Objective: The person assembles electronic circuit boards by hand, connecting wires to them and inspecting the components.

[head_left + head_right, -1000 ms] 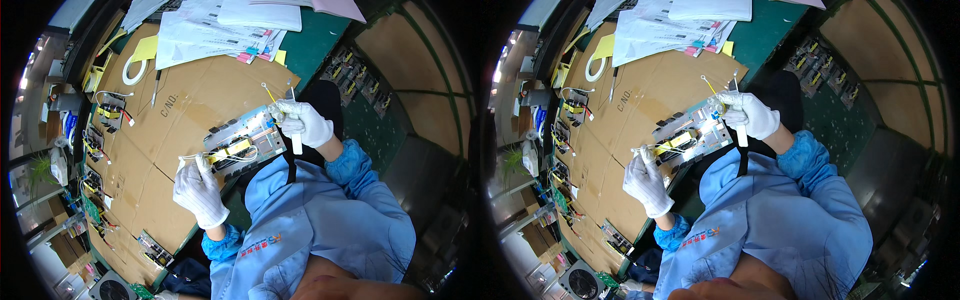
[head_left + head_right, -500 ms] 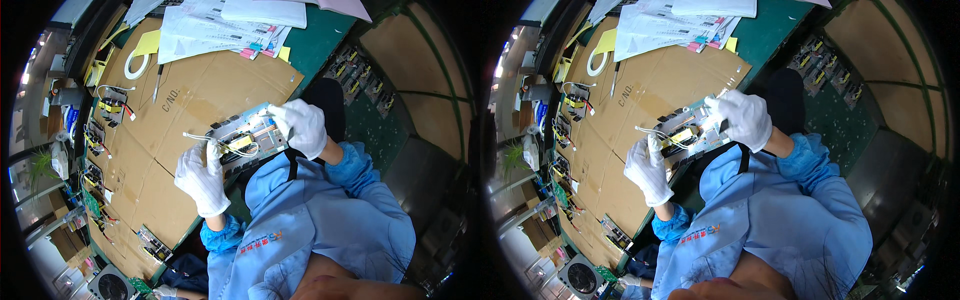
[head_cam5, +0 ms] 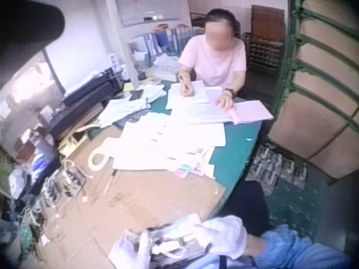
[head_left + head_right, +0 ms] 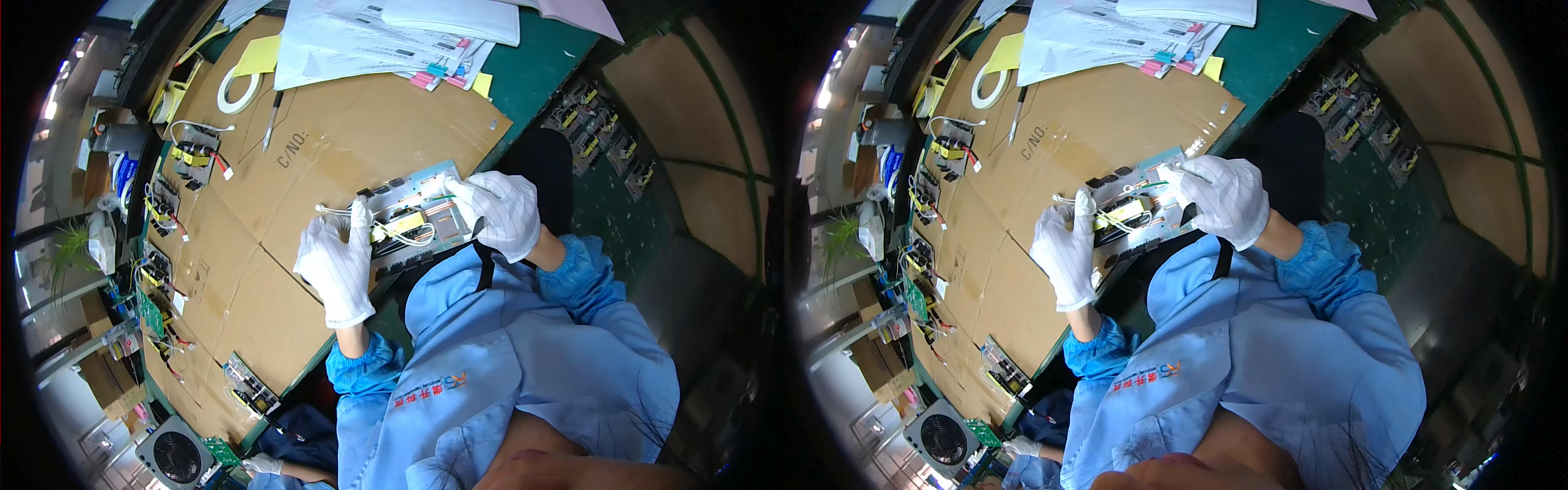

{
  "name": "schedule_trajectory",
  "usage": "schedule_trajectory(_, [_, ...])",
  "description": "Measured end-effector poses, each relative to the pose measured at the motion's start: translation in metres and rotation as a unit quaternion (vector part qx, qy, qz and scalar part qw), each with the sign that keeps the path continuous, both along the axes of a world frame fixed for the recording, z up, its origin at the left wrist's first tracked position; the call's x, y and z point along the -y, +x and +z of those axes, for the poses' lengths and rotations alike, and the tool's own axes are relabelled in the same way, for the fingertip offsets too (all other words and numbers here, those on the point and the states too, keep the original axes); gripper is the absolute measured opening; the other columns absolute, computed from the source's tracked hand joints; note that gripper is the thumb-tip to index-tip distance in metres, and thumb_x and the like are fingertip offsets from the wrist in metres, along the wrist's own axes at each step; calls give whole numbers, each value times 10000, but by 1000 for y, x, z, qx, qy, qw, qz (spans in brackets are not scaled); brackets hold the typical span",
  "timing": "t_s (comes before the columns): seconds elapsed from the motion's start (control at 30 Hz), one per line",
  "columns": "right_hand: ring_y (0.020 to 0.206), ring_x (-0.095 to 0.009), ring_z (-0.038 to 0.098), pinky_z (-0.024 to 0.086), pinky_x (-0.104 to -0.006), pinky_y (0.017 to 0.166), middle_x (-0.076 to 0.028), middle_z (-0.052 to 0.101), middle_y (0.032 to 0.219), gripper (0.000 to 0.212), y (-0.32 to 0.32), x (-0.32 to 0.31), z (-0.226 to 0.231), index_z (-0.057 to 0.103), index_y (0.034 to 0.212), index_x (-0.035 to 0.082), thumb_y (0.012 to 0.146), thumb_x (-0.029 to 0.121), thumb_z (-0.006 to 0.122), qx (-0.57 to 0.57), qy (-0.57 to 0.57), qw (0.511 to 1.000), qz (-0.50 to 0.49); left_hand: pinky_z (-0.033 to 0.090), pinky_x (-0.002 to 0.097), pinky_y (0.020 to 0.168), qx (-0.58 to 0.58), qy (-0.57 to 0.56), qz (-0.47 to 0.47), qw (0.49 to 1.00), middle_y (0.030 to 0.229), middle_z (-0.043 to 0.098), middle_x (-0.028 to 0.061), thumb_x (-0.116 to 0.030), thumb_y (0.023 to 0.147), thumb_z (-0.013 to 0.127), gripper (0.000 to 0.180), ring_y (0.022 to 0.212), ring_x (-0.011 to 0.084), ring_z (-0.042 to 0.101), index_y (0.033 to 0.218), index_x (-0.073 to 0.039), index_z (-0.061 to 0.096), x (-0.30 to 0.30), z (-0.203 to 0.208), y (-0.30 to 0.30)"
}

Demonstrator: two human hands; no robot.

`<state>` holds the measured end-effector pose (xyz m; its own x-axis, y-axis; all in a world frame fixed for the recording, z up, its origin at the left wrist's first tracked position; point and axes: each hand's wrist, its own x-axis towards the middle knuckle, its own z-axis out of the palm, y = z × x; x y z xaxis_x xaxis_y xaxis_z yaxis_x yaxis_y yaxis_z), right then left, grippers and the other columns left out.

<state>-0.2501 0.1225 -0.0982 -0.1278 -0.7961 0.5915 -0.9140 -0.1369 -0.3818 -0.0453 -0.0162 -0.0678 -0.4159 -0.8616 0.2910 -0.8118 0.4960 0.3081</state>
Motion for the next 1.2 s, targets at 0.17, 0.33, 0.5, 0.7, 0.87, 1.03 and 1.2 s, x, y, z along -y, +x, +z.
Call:
schedule_trajectory(0.17, [859, -238, 654, 505, -361, 619, -71, 645, 1018, 593, 1, 1, -2, 666, 1124, 93, 533, 130, 686, -6, -1, 1000, 7, 465, 418, 681, 30, 36, -1, 999, 814, 613, 136, -385, 816, 704, 381, 805, 303, 596, 678, -34, 652, 7, 0, -4])
schedule_trajectory(0.33, [809, -253, 644, 496, -366, 607, -75, 649, 971, 587, -2, 0, 8, 653, 1143, 103, 569, 208, 720, 22, 19, 999, 14, 475, 321, 779, -150, 78, 34, 985, 884, 664, 123, -182, 871, 653, 192, 836, 222, 636, 870, 5, 693, -4, 12, 4])
schedule_trajectory(0.5, [710, -265, 626, 483, -350, 567, -92, 643, 879, 470, 1, 6, 9, 671, 1102, 114, 647, 225, 715, 77, -10, 997, 7, 479, 292, 790, -444, 201, -20, 873, 971, 695, 156, -171, 935, 563, 275, 860, 204, 649, 1043, 68, 643, -27, 52, -1])
schedule_trajectory(0.7, [705, -269, 628, 487, -339, 567, -98, 636, 849, 405, 3, 9, 17, 681, 1054, 71, 655, 108, 736, 109, 0, 994, 5, 440, 218, 578, -503, 291, -77, 810, 730, 684, 145, -228, 955, 519, 397, 635, 140, 612, 1172, 99, 574, -32, 74, -10])
schedule_trajectory(0.87, [730, -274, 640, 507, -344, 589, -107, 647, 862, 385, 3, 10, 19, 683, 1052, 69, 669, 65, 719, 118, -15, 993, -2, 510, 252, 725, -493, 360, -115, 783, 817, 702, 97, -162, 972, 532, 306, 795, 130, 652, 1157, 68, 615, -37, 93, -13])
schedule_trajectory(1.03, [765, -290, 655, 525, -347, 624, -130, 659, 872, 372, 2, 10, 19, 688, 1032, 63, 665, 106, 735, 139, -12, 990, -11, 496, 265, 619, -314, 62, -114, 940, 712, 656, 76, -81, 883, 603, 322, 621, 151, 614, 1179, 44, 618, -31, 68, -22])
schedule_trajectory(1.2, [788, -290, 663, 534, -339, 643, -133, 667, 889, 406, 1, 10, 22, 686, 1032, 54, 666, 205, 776, 153, 0, 988, -10, 503, 327, 622, -125, -265, -182, 939, 811, 641, 49, 21, 718, 627, 535, 690, 216, 632, 1245, -77, 627, -25, 56, -21])
